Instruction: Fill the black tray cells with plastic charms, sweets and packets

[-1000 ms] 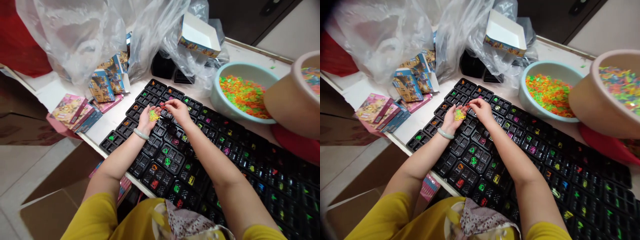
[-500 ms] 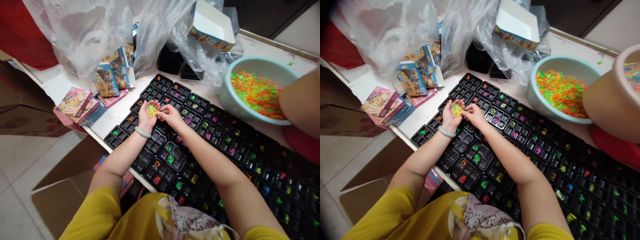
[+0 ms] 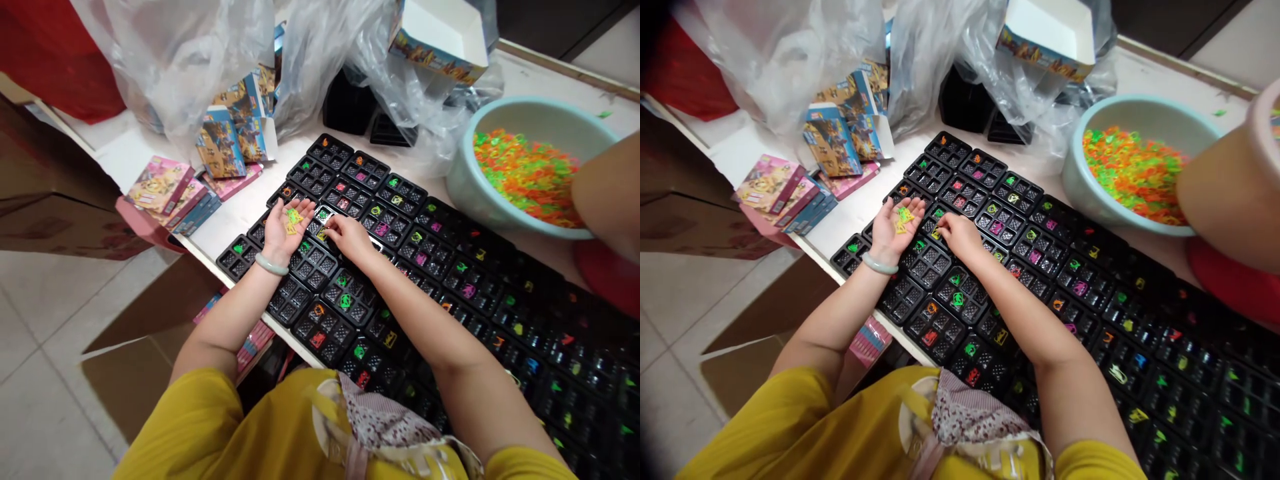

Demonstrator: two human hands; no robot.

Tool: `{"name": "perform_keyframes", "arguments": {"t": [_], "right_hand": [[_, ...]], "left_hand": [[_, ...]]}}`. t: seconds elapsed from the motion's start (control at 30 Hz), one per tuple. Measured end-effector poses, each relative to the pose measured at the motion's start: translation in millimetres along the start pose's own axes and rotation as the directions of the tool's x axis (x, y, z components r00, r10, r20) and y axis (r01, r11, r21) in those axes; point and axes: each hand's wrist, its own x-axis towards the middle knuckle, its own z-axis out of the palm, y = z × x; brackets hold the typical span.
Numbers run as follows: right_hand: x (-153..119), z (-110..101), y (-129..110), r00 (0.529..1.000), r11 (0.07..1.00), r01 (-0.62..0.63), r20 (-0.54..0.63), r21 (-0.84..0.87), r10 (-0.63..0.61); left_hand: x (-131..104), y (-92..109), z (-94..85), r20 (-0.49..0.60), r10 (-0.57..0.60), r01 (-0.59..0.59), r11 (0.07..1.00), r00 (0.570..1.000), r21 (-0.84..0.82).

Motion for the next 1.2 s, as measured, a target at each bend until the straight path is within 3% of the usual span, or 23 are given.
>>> {"name": "perform_keyframes", "arguments": {"t": [0.07,0.17,0.27,0.37,0.47,0.57,0.7,0.83,0.93,1.0,1.1,1.2], "right_hand": [[-3.6,0.3,-6.4,0.994,0.993,0.084,-0.057,-0.087,-0.089],[-5.9,-4.7,-23.4,0.963,0.976,0.207,-0.162,-0.074,-0.217],[-5.8,-8.0,-42.8,0.955,0.959,0.27,-0.103,-0.087,-0.279],[-5.9,-4.2,-52.3,0.978,0.975,0.209,0.009,-0.079,-0.209],[-7.8,1.4,-48.0,0.997,0.985,0.046,0.06,0.166,-0.056],[-12.0,1.5,-39.0,0.994,0.921,-0.09,0.085,0.379,0.062],[-23.3,0.9,-34.4,0.996,0.937,-0.073,-0.021,0.341,0.085],[-40.7,16.1,-42.2,0.998,0.985,-0.021,0.058,0.171,0.011],[-51.9,30.8,-51.3,0.994,0.998,0.065,0.092,-0.022,-0.063],[-57.5,37.0,-54.4,0.995,0.993,0.056,0.091,-0.106,-0.046],[-64.6,40.0,-52.4,0.997,0.985,0.023,0.077,-0.169,-0.011],[-70.0,38.3,-47.7,0.997,0.975,0.066,0.044,-0.214,-0.058]], "left_hand": [[-8.2,1.7,-2.5,0.035,-0.081,0.082,0.997,0.996,-0.017],[-19.4,2.2,-3.7,0.091,-0.197,0.199,0.98,0.976,-0.012],[-28.1,-2.1,-4.6,0.157,-0.283,0.287,0.958,0.946,-0.005],[-34.8,-9.5,-8.1,0.211,-0.343,0.35,0.937,0.915,0.005],[-42.3,-14.2,-15.3,0.243,-0.411,0.406,0.911,0.878,0.072],[-52.2,-12.1,-25.2,0.242,-0.453,0.421,0.89,0.858,0.174],[-66.3,1.1,-43.8,0.156,-0.379,0.331,0.906,0.912,0.265],[-76.9,13.9,-62.6,0.076,-0.247,0.214,0.929,0.966,0.301],[-83.8,14.8,-69.7,0.077,-0.18,0.137,0.911,0.981,0.39],[-88.2,12.8,-71.6,0.091,-0.152,0.097,0.893,0.984,0.44],[-93.7,11.3,-73.5,0.097,-0.113,0.054,0.878,0.989,0.475],[-97.1,11.8,-75.1,0.089,-0.085,0.027,0.855,0.992,0.518]]}}
